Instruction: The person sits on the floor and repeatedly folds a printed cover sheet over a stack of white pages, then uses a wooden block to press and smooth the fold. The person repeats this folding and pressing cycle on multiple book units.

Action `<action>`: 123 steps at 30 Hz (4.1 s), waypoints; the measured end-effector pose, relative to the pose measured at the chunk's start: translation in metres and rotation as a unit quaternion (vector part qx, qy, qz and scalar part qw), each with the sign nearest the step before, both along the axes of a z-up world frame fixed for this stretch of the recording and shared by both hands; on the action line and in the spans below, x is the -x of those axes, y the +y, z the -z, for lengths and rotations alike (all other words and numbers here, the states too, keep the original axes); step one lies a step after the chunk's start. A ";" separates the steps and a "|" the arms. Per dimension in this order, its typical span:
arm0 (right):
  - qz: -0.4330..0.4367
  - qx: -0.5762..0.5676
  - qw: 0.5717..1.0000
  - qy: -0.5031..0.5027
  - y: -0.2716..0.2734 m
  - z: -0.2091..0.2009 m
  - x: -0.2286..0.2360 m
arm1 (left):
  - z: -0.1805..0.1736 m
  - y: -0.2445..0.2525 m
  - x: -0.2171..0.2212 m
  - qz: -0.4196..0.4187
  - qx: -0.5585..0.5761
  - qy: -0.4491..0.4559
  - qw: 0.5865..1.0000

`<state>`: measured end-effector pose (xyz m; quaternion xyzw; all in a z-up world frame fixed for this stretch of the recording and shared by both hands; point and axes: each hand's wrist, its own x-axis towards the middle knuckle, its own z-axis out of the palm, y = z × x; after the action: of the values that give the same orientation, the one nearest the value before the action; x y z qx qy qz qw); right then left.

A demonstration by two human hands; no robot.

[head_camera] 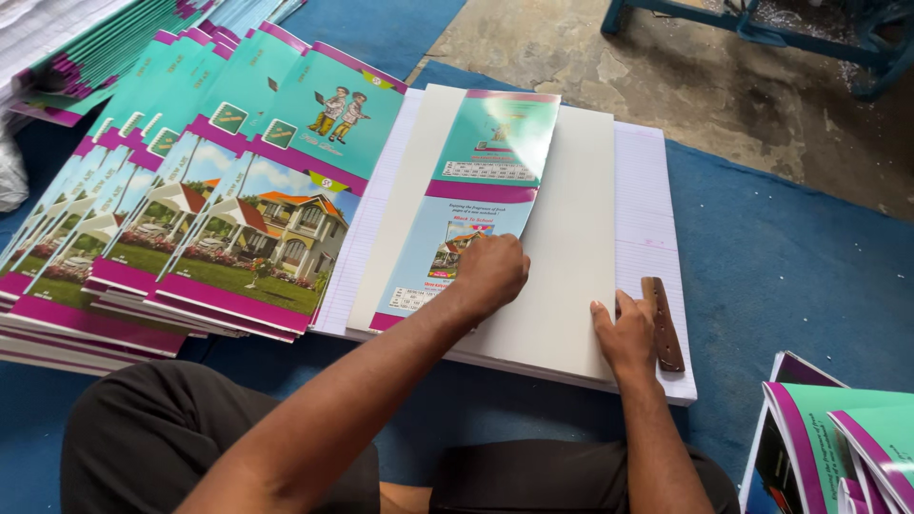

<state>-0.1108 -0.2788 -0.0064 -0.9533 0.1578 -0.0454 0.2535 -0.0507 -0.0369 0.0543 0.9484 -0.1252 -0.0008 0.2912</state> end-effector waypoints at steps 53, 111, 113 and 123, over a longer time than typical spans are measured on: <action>0.004 0.059 0.997 0.048 0.003 0.022 -0.001 | 0.019 0.375 -0.014 -0.325 -0.028 -0.028 0.945; 0.044 -0.312 0.946 -0.079 -0.001 -0.086 0.017 | 0.069 0.170 0.001 -0.170 0.266 0.149 0.937; 0.009 -0.342 0.936 -0.088 -0.001 -0.092 0.018 | 0.069 0.162 0.002 -0.167 0.251 0.141 0.943; -0.029 -0.284 0.956 -0.064 0.030 -0.118 0.022 | 0.047 0.145 0.010 -0.103 0.058 0.074 0.990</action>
<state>-0.1324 -0.2490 0.1114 -0.8414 0.1196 -0.0522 0.5244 -0.0605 0.1083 0.0072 0.9352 -0.0046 -0.0340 0.3524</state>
